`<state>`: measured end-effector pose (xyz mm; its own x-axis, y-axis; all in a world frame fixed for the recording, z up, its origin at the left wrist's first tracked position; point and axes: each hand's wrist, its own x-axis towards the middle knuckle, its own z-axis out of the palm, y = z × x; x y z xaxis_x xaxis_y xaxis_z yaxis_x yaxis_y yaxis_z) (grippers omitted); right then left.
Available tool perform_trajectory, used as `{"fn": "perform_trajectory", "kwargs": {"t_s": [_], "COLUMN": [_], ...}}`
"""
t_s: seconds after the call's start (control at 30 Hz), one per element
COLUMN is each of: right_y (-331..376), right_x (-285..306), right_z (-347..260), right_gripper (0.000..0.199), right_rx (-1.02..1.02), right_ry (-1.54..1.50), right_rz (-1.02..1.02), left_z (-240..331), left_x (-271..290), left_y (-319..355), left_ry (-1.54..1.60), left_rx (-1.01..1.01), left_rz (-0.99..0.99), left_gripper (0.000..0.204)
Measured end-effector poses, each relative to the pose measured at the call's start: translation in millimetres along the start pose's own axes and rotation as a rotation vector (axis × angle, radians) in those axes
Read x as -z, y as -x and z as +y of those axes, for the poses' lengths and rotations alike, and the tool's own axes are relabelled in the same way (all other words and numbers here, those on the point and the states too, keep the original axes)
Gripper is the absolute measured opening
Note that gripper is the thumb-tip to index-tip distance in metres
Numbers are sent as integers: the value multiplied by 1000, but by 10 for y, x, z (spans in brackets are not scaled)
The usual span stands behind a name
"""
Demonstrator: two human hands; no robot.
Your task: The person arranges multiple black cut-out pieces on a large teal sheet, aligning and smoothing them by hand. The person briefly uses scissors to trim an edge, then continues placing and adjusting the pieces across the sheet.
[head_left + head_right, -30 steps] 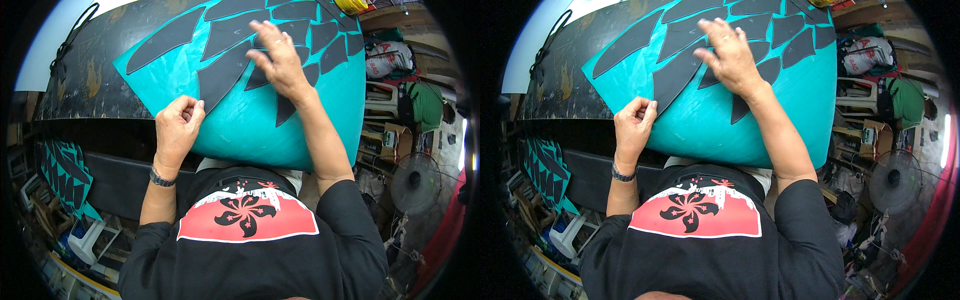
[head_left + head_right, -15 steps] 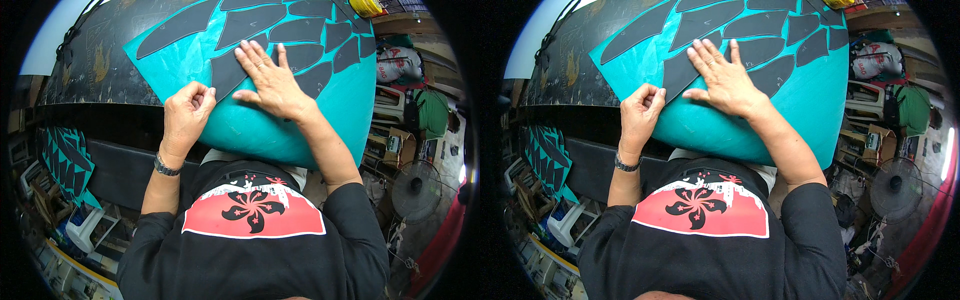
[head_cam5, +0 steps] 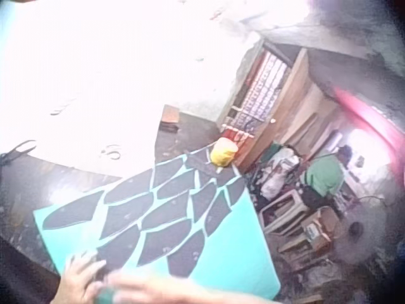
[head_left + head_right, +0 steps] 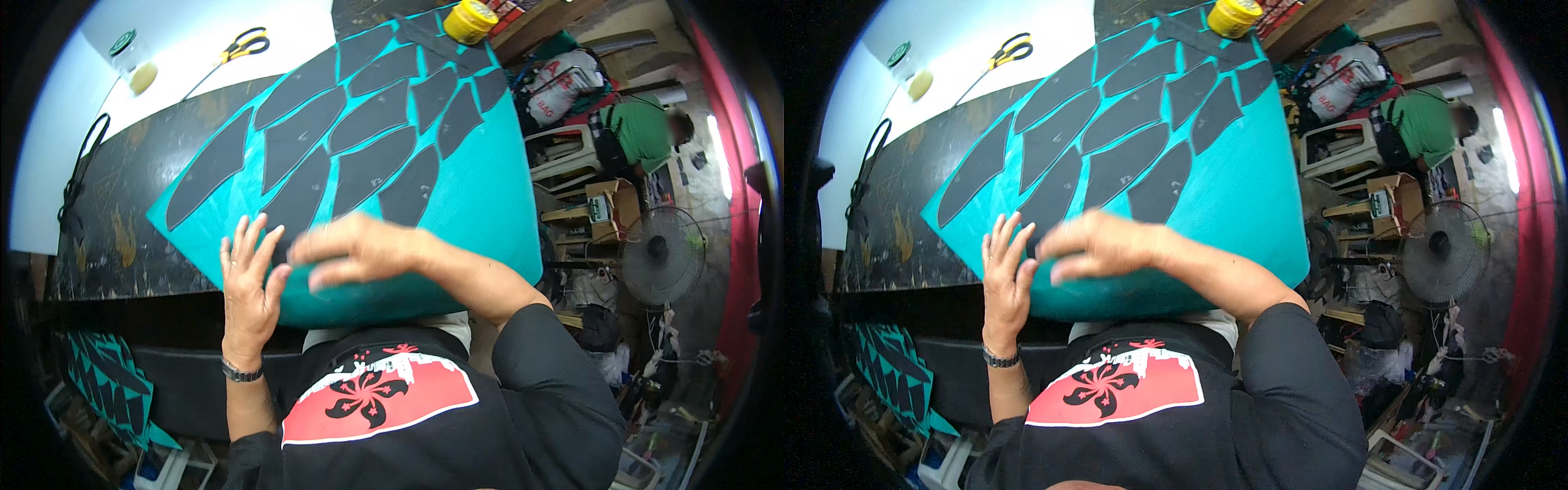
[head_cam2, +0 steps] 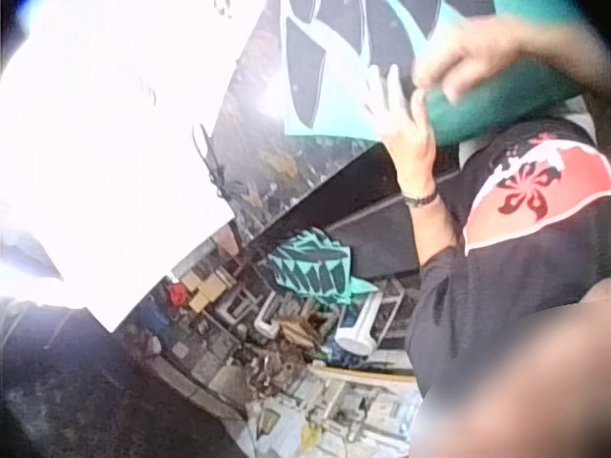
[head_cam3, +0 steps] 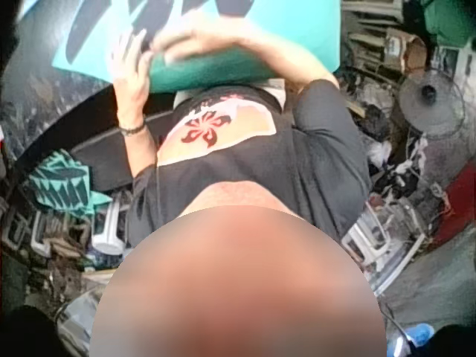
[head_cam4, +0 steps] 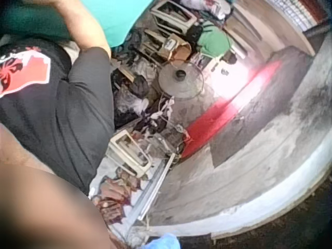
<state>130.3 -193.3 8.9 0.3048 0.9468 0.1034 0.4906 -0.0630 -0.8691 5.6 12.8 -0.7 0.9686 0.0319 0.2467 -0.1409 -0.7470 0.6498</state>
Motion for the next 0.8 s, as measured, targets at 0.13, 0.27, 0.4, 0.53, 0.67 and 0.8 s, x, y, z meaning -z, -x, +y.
{"fn": "perform_trajectory", "kwargs": {"t_s": [0.13,0.27,0.4,0.53,0.67,0.8], "right_y": [-34,64,224,242,144,17], "right_x": [979,2029,2726,3142,3060,2639], "right_z": [676,1391,1955,2251,2147,1601], "right_gripper": [27,35,45,44,27,34], "right_rx": [-67,-436,-776,-1076,-960,-867], "right_ry": [447,816,1090,1053,1503,1234], "right_rz": [599,843,820,647,435,670], "left_z": [-8,-10,42,15,-42,-147], "left_x": [-128,-145,-120,-135,-164,-165], "left_y": [70,64,-11,-48,26,74], "left_ry": [-378,-415,-422,-393,-410,-123], "left_rx": [-11,2,14,15,7,-3], "left_rz": [-211,-263,-276,-263,-218,1], "left_gripper": [67,76,77,77,77,65]}}
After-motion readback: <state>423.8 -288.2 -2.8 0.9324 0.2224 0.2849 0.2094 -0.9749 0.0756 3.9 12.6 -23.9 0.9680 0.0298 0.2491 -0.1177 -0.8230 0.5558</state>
